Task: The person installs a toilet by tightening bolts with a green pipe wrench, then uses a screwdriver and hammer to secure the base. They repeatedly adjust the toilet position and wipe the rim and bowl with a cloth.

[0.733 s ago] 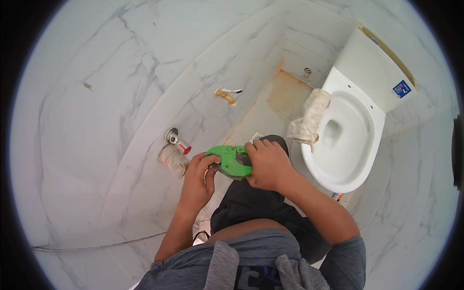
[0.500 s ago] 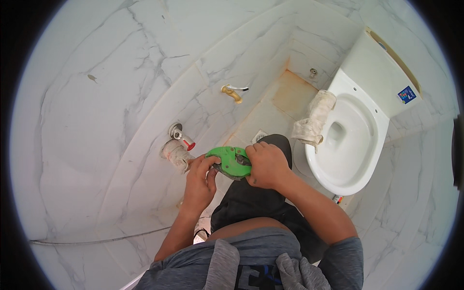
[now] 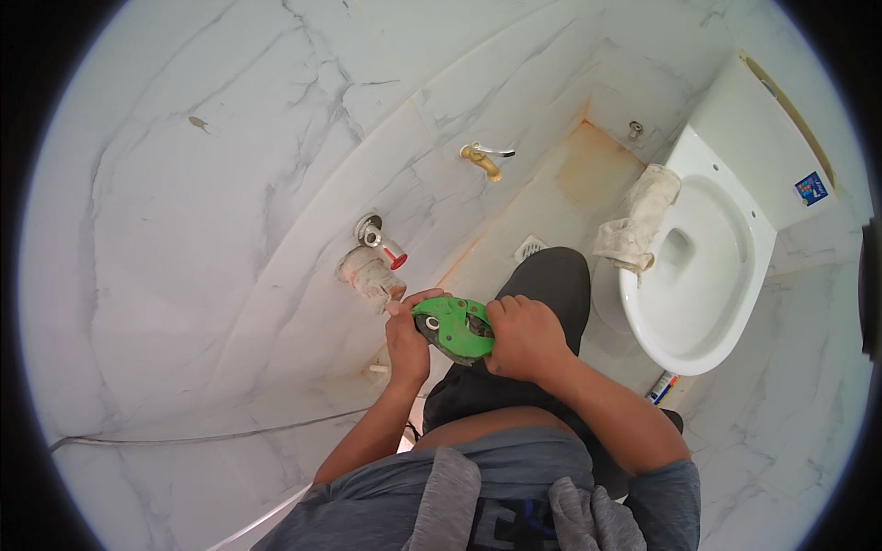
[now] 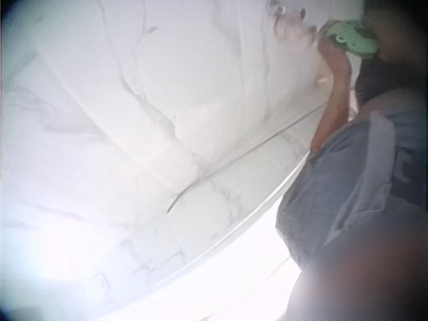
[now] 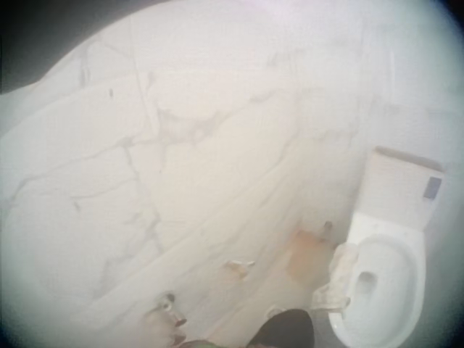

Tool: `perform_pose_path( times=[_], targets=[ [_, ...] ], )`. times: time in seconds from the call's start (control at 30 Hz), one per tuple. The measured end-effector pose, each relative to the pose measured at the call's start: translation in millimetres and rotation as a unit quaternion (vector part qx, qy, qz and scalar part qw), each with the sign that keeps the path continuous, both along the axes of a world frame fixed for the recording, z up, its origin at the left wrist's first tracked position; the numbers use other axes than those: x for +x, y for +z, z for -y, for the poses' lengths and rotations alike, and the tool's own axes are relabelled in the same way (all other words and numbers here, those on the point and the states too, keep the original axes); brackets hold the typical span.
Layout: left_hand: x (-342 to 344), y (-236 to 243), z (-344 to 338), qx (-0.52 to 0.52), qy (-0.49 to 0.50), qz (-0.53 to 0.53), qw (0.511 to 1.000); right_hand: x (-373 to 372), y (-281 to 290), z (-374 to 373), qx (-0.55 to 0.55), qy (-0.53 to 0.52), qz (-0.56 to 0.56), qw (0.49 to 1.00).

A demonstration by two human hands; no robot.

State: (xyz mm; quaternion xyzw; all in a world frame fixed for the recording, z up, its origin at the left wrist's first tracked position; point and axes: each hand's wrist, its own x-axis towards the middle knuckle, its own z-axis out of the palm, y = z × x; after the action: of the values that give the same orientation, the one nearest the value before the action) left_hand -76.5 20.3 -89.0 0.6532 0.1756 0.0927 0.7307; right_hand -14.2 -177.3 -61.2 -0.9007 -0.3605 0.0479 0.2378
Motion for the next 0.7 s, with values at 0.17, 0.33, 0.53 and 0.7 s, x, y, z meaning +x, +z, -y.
perform_pose_path(
  times=[0.17,0.33,0.53,0.7],
  targets=[
    [0.2,1.2,-0.6,0.08,0.034,-0.015,0.996,-16.1,7.6,-6.9,-0.013,-0.019,0.028,0.999],
    [-0.8,6.8,0.1,0.104,0.056,-0.001,0.993,-13.3,13.4,-9.3,0.02,-0.04,0.12,0.992],
    [4.4,0.1,-0.7,-0.02,0.08,-0.01,0.997,-9.0,10.0,-8.3,-0.026,-0.002,0.021,0.999],
    [3.3,-5.9,4.3,-0.029,0.111,0.001,0.993,-9.1,4.6,-5.6,-0.028,0.015,0.03,0.999]
  ],
)
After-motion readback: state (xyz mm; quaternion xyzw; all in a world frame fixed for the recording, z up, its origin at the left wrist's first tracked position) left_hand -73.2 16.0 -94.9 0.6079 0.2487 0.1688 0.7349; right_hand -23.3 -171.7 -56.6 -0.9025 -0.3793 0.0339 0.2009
